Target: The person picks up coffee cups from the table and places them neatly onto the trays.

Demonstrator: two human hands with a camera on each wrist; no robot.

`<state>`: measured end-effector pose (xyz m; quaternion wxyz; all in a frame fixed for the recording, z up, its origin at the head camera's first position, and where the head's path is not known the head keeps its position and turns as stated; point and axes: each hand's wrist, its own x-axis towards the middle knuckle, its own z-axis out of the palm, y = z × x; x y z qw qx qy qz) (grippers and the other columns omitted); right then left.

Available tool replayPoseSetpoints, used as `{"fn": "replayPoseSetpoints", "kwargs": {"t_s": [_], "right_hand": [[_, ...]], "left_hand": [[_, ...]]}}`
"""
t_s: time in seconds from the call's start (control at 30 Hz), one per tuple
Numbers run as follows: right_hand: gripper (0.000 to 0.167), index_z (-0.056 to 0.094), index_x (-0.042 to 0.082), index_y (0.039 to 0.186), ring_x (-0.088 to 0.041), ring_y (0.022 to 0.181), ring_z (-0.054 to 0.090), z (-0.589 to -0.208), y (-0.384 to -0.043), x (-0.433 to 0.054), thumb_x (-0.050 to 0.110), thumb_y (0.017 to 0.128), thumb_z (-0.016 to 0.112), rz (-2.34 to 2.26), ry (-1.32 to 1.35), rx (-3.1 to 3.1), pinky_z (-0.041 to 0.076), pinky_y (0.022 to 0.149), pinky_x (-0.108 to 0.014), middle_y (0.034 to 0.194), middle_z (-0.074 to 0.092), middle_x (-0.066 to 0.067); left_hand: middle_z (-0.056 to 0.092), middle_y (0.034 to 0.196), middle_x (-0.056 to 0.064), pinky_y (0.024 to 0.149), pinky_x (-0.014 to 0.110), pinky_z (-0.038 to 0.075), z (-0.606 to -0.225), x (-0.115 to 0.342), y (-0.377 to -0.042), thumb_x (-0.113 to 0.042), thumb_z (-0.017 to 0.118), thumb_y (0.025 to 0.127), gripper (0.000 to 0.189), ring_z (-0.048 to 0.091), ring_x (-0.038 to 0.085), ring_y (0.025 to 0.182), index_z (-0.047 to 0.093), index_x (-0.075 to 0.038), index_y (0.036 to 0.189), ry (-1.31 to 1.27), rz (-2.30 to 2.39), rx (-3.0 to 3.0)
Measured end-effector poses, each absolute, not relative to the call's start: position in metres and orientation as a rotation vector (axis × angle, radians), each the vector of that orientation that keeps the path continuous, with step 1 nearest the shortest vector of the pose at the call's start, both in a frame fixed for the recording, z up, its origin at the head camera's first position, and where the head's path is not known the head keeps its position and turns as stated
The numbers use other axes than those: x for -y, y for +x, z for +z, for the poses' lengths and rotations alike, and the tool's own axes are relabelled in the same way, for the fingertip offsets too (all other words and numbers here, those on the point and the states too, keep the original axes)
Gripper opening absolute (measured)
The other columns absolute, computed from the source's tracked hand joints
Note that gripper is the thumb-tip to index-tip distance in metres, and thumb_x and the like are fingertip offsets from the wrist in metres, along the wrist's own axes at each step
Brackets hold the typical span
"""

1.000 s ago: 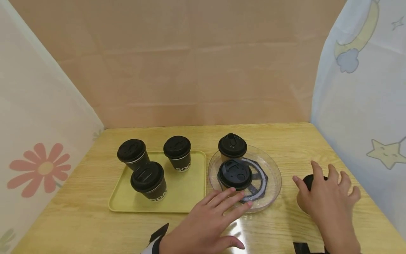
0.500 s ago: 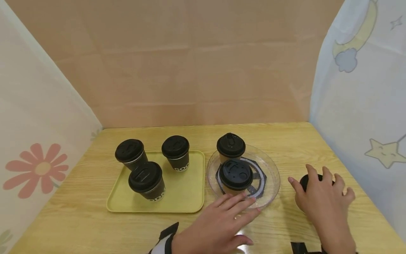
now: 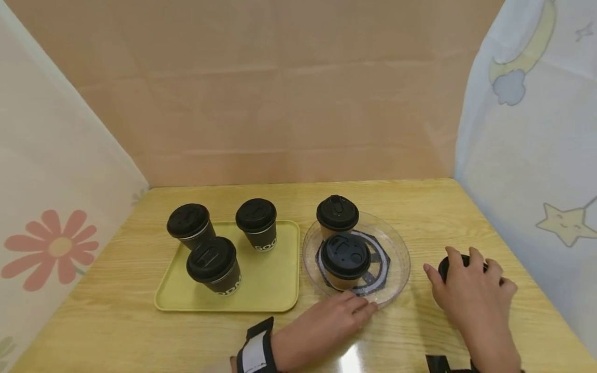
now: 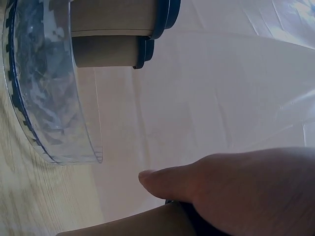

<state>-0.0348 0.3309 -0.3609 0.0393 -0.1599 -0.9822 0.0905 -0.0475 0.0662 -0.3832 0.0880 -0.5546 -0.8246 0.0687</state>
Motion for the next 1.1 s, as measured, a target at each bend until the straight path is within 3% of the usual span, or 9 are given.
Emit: {"fn": "replayPoseSetpoints", "kwargs": {"t_s": [0.53, 0.77, 1.1], "right_hand": [[0.070, 0.041, -0.004, 0.134, -0.070, 0.109, 0.029, -0.356, -0.035, -0.326, 0.054, 0.097, 0.048, 0.248, -0.496, 3.024, 0.030, 0.076, -0.081, 0.133, 0.029, -0.045], [0.068, 0.041, -0.005, 0.134, -0.069, 0.108, 0.029, -0.357, -0.035, -0.326, 0.051, 0.097, 0.050, 0.238, -0.503, 3.020, 0.031, 0.076, -0.081, 0.131, 0.030, -0.044], [0.070, 0.040, -0.004, 0.134, -0.069, 0.108, 0.028, -0.361, -0.036, -0.328, 0.054, 0.097, 0.048, 0.256, -0.498, 3.023, 0.030, 0.075, -0.081, 0.131, 0.030, -0.044]], "left_hand": [[0.066, 0.105, -0.013, 0.087, 0.009, 0.049, -0.382, -0.058, -0.057, -0.013, 0.066, 0.092, 0.035, 0.060, -0.003, 0.099, 0.061, -0.027, 0.123, -1.622, -0.015, 2.500], [0.068, 0.098, -0.013, 0.076, 0.008, 0.050, -0.380, -0.050, -0.061, -0.011, 0.066, 0.090, 0.020, 0.061, -0.002, 0.090, 0.066, -0.023, 0.105, -1.604, -0.028, 2.495], [0.069, 0.089, -0.011, 0.067, 0.011, 0.048, -0.379, -0.036, -0.070, -0.012, 0.067, 0.087, 0.011, 0.059, 0.003, 0.080, 0.070, -0.020, 0.094, -1.547, -0.050, 2.591]]}}
